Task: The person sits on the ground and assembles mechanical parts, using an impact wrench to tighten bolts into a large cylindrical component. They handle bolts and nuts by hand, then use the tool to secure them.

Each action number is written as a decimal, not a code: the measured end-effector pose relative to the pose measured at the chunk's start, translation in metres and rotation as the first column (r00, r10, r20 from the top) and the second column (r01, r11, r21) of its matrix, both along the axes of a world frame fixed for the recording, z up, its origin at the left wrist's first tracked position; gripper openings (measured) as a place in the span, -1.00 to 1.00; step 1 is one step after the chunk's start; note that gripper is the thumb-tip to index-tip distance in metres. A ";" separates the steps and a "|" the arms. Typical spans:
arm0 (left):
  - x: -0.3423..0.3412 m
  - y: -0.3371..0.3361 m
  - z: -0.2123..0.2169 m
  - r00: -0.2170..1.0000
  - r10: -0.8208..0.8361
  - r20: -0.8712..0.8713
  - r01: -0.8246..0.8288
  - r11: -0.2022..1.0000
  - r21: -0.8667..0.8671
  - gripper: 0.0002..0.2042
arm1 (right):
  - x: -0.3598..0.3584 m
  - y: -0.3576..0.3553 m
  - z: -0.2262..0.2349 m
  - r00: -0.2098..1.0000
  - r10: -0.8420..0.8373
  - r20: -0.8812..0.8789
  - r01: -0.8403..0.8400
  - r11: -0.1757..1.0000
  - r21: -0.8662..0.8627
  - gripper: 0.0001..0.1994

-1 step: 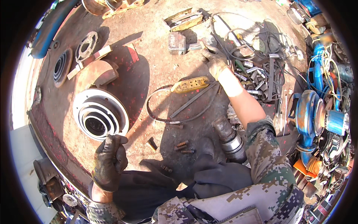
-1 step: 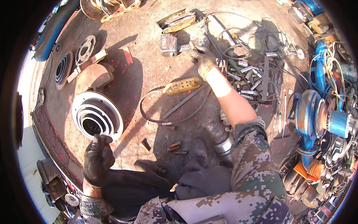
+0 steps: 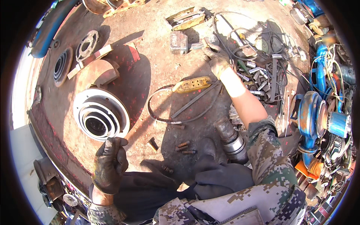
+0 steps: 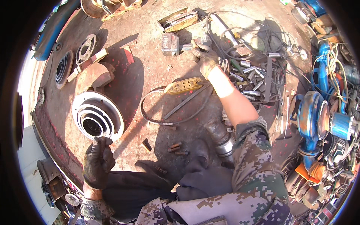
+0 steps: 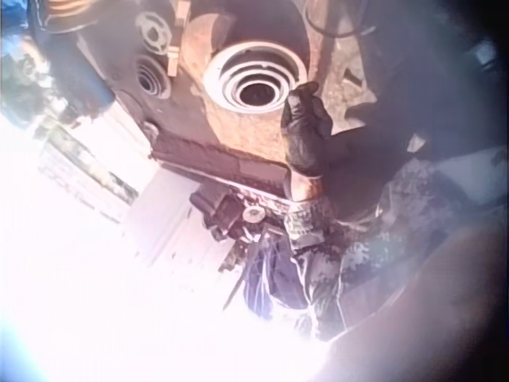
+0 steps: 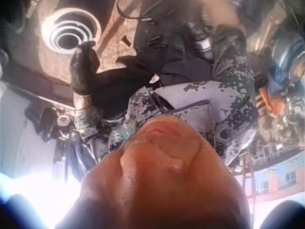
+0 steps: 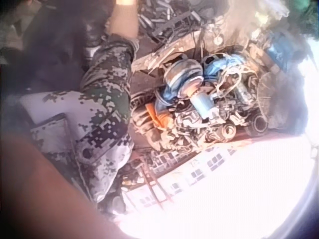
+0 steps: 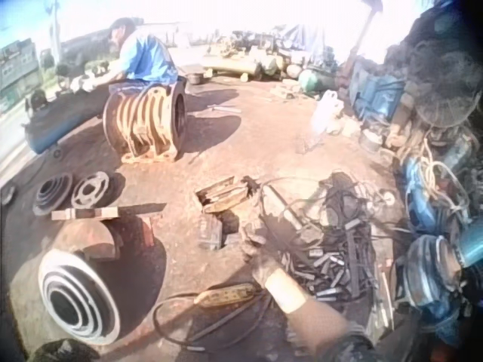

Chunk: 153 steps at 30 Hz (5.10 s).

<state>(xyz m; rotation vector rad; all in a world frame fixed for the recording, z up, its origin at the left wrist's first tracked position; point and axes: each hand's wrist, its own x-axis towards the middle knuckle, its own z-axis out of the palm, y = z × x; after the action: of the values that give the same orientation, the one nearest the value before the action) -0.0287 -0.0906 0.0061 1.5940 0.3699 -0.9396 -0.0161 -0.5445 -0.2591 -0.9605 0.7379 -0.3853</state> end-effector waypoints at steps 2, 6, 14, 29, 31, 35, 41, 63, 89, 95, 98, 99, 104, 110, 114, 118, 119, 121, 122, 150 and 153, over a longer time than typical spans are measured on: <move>-0.004 0.003 0.001 0.998 0.058 -0.005 -0.057 0.996 0.063 -0.59 | 0.008 0.007 0.011 0.999 0.022 0.023 -0.023 0.999 0.023 -0.59; -0.003 -0.003 0.003 0.999 0.039 -0.001 -0.039 0.993 0.113 -0.60 | 0.011 0.011 0.014 0.992 0.045 0.121 -0.048 0.999 0.019 -0.61; -0.007 -0.009 0.010 0.997 0.049 0.061 -0.058 0.986 0.158 -0.57 | 0.034 -0.004 0.002 0.999 -0.009 0.041 0.008 0.999 0.033 -0.70; -0.015 -0.003 0.032 1.000 0.010 0.007 -0.011 0.963 0.268 -0.57 | 0.083 -0.050 -0.024 0.994 -0.103 0.040 0.108 0.983 -0.149 -0.57; -0.018 0.010 0.037 0.999 -0.022 0.029 0.012 0.949 0.314 -0.56 | 0.083 -0.036 -0.046 0.999 -0.003 -0.053 -0.013 0.950 -0.311 -0.61; -0.016 0.042 0.031 0.978 0.060 0.201 -0.116 0.953 0.281 -0.56 | 0.022 0.033 -0.011 0.917 0.322 -0.234 -0.396 0.791 -0.465 -0.70; 0.029 0.114 0.004 0.935 -0.342 0.087 0.249 0.815 0.523 -0.55 | -0.055 0.148 -0.020 0.295 0.883 -0.366 -0.902 0.131 -0.410 -0.68; -0.130 0.239 -0.216 0.947 0.006 -0.320 0.072 0.970 0.231 -0.67 | -0.225 0.265 -0.057 -0.108 0.594 -0.797 -0.308 -0.782 -0.542 -0.60; -0.102 0.201 -0.238 0.931 -0.133 -0.339 0.198 0.967 0.162 -0.63 | -0.156 0.322 -0.031 0.070 0.778 -0.625 -0.487 -0.520 -0.702 -0.62; -0.072 0.179 -0.278 0.878 -0.460 -0.128 0.477 0.865 0.159 -0.61 | -0.151 0.301 -0.079 0.050 0.603 -0.796 -0.461 -0.693 -0.555 -0.75; -0.059 0.169 -0.295 0.864 -0.498 -0.074 0.503 0.843 0.189 -0.60 | -0.133 0.269 -0.039 -0.018 0.647 -0.762 -0.422 -0.696 -0.581 -0.70; -0.054 0.162 -0.302 0.849 -0.525 -0.067 0.528 0.836 0.150 -0.59 | -0.130 0.256 -0.027 -0.033 0.655 -0.755 -0.462 -0.680 -0.570 -0.71; -0.048 0.153 -0.316 0.852 -0.524 -0.021 0.522 0.844 0.127 -0.60 | -0.097 0.204 -0.016 -0.016 0.682 -0.731 -0.699 -0.530 -0.480 -0.71; -0.040 0.120 -0.309 0.767 -0.640 0.045 0.630 0.765 0.134 -0.61 | -0.034 0.129 0.010 0.456 0.670 -0.586 -0.756 -0.056 -0.652 -0.72; -0.001 0.036 -0.225 0.399 -0.901 -0.172 0.910 0.366 0.196 -0.49 | -0.018 0.063 0.005 0.654 0.482 -0.583 -0.678 0.031 -0.735 -0.66; 0.053 0.000 -0.194 0.340 -0.938 -0.074 0.863 0.280 0.420 -0.53 | 0.015 0.007 0.042 0.733 0.308 -0.607 -0.677 0.237 -0.697 -0.69; 0.065 -0.001 -0.206 0.293 -0.956 0.010 0.825 0.258 0.503 -0.50 | 0.022 -0.010 0.023 0.826 0.242 -0.509 -0.561 0.266 -0.784 -0.70; 0.085 -0.061 -0.208 0.046 -0.993 0.104 0.731 0.105 0.674 -0.24 | 0.020 -0.057 -0.010 0.892 0.080 -0.446 -0.446 0.324 -0.834 -0.68; 0.091 -0.083 -0.216 0.044 -0.990 0.135 0.678 0.129 0.724 -0.15 | 0.028 -0.071 -0.012 0.862 0.046 -0.506 -0.487 0.358 -0.797 -0.67; 0.084 -0.098 -0.291 -0.124 -0.973 -0.194 0.582 -0.229 0.780 -0.24 | 0.152 -0.131 -0.033 0.461 -0.039 -0.887 -0.831 0.333 -0.447 -0.51; 0.082 -0.098 -0.295 -0.138 -0.975 -0.174 0.568 -0.222 0.793 -0.23 | 0.149 -0.138 -0.032 0.423 -0.013 -0.906 -0.831 0.393 -0.394 -0.56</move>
<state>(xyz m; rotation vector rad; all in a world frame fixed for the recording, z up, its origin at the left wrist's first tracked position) 0.0532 -0.1886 -0.2890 2.8344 -1.4504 -1.3224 0.1331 -0.6823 -0.2912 -2.3740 1.0611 0.4064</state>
